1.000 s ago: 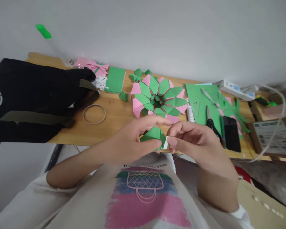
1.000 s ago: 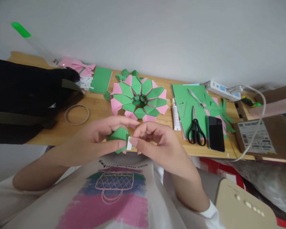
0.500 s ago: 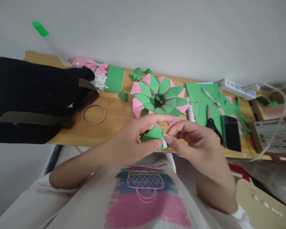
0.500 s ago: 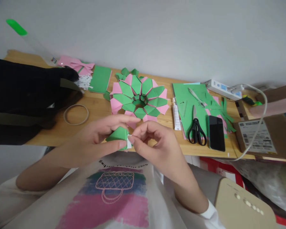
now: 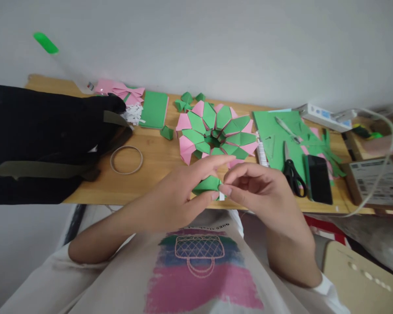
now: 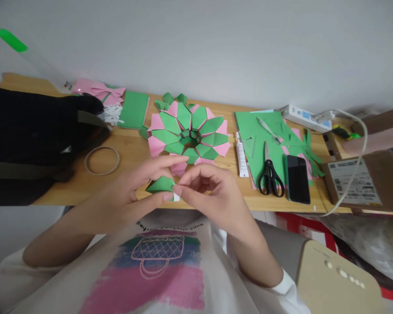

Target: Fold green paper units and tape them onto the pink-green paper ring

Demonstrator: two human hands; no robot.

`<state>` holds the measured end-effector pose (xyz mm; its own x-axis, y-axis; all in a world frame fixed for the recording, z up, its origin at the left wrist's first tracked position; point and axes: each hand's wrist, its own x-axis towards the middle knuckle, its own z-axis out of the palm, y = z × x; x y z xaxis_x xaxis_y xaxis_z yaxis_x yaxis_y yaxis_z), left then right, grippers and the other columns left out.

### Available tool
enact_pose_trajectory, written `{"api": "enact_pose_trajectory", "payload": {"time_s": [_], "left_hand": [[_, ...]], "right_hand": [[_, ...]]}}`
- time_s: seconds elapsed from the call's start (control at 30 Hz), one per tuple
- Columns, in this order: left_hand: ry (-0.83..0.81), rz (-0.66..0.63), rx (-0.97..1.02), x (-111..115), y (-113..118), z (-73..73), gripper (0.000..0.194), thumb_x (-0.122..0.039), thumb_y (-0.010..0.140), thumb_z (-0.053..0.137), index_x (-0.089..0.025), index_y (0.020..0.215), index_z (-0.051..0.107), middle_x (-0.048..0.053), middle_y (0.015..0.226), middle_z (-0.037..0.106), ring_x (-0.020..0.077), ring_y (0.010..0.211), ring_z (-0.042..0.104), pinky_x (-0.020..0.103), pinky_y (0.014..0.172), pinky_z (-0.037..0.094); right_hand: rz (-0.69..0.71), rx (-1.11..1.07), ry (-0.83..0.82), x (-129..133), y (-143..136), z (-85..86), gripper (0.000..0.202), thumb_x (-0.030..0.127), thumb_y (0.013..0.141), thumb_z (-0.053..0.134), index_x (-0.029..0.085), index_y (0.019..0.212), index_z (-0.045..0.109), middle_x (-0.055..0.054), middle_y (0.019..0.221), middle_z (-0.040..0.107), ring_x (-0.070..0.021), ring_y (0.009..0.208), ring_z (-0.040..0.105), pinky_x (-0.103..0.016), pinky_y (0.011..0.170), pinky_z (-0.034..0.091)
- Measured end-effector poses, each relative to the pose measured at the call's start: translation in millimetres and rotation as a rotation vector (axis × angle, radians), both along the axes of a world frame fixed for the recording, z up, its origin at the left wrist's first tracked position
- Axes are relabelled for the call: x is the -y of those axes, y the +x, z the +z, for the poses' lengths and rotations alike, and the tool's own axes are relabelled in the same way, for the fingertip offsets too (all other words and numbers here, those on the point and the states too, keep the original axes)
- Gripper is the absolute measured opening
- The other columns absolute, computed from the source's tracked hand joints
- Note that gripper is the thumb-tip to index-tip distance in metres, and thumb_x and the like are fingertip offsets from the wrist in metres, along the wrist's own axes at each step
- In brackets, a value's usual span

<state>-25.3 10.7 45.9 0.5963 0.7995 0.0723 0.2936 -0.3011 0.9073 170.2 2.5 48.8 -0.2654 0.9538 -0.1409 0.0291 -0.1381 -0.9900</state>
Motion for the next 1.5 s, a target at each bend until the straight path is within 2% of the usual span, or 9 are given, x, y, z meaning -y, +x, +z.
{"api": "enact_pose_trajectory", "payload": {"time_s": [0.1,0.27,0.37,0.53,0.7,1.0,1.2,1.33,1.5], "left_hand": [[0.043,-0.013,-0.040,-2,-1,0.0,0.055,-0.017,0.090,0.052,-0.029,0.143,0.039,0.003,0.125,0.065,0.0146,0.090,0.067,0.025,0.071,0.054],[0.063,-0.085,-0.063,-6,-2,1.7,0.056,-0.017,0.090,0.052,-0.030,0.143,0.040,0.002,0.121,0.067,0.0133,0.081,0.067,0.023,0.064,0.052],[0.036,-0.100,-0.021,-7,-2,2.7,0.050,-0.015,0.090,0.051,-0.028,0.139,0.047,0.002,0.118,0.069,0.0146,0.087,0.068,0.023,0.065,0.053],[-0.021,-0.019,0.050,-8,1,0.8,0.037,-0.017,0.091,0.054,-0.027,0.126,0.059,0.001,0.116,0.070,0.0182,0.110,0.065,0.026,0.081,0.055],[-0.038,-0.008,0.101,-7,4,-1.4,0.037,-0.015,0.089,0.056,-0.028,0.124,0.061,0.000,0.119,0.070,0.0168,0.110,0.064,0.027,0.090,0.053],[-0.109,0.027,0.290,-1,4,-6.3,0.034,-0.018,0.090,0.061,-0.029,0.122,0.063,0.000,0.120,0.069,0.0140,0.106,0.064,0.025,0.090,0.050],[-0.190,0.041,0.300,0,3,-6.2,0.032,-0.021,0.090,0.060,-0.027,0.121,0.064,0.002,0.113,0.070,0.0139,0.097,0.066,0.023,0.078,0.053],[-0.194,0.086,0.295,-3,5,-4.7,0.024,-0.022,0.092,0.057,-0.021,0.113,0.068,0.003,0.104,0.072,0.0141,0.093,0.067,0.023,0.076,0.053],[-0.171,0.153,0.328,-3,7,-0.3,0.018,-0.019,0.092,0.058,-0.020,0.107,0.067,0.002,0.105,0.074,0.0131,0.094,0.070,0.022,0.077,0.056]], "right_hand": [[0.038,0.009,-0.052,-2,0,-1.8,0.020,0.034,0.076,0.077,0.019,0.069,0.065,0.003,0.063,0.056,-0.0080,0.053,0.046,-0.023,0.047,0.037],[0.049,0.008,-0.059,-3,0,-8.3,0.019,0.032,0.077,0.075,0.019,0.069,0.064,0.004,0.060,0.051,-0.0072,0.051,0.039,-0.022,0.046,0.031],[0.036,0.020,-0.011,-2,0,-10.6,0.019,0.031,0.078,0.073,0.018,0.068,0.063,0.004,0.060,0.052,-0.0078,0.054,0.041,-0.022,0.047,0.033],[0.030,-0.051,-0.047,0,-1,-11.0,0.023,0.034,0.073,0.078,0.019,0.074,0.061,0.004,0.064,0.054,-0.0075,0.056,0.045,-0.021,0.048,0.038],[0.002,-0.074,-0.083,5,-1,-11.2,0.027,0.034,0.069,0.083,0.020,0.077,0.061,0.005,0.064,0.051,-0.0070,0.054,0.044,-0.020,0.046,0.038],[-0.141,0.078,0.099,13,1,-8.2,0.027,0.030,0.062,0.088,0.020,0.071,0.064,0.004,0.062,0.057,-0.0076,0.050,0.048,-0.020,0.042,0.039],[-0.102,0.326,0.394,18,2,-5.2,0.020,0.026,0.072,0.083,0.021,0.077,0.064,0.004,0.068,0.061,-0.0075,0.054,0.052,-0.020,0.049,0.045],[-0.179,0.480,0.604,24,0,-1.1,0.017,0.023,0.076,0.080,0.022,0.082,0.064,0.003,0.072,0.064,-0.0095,0.059,0.055,-0.022,0.052,0.047],[-0.199,0.395,0.612,29,5,1.0,0.015,0.012,0.084,0.068,0.024,0.093,0.069,0.000,0.079,0.070,-0.0137,0.069,0.063,-0.027,0.058,0.051]]}}
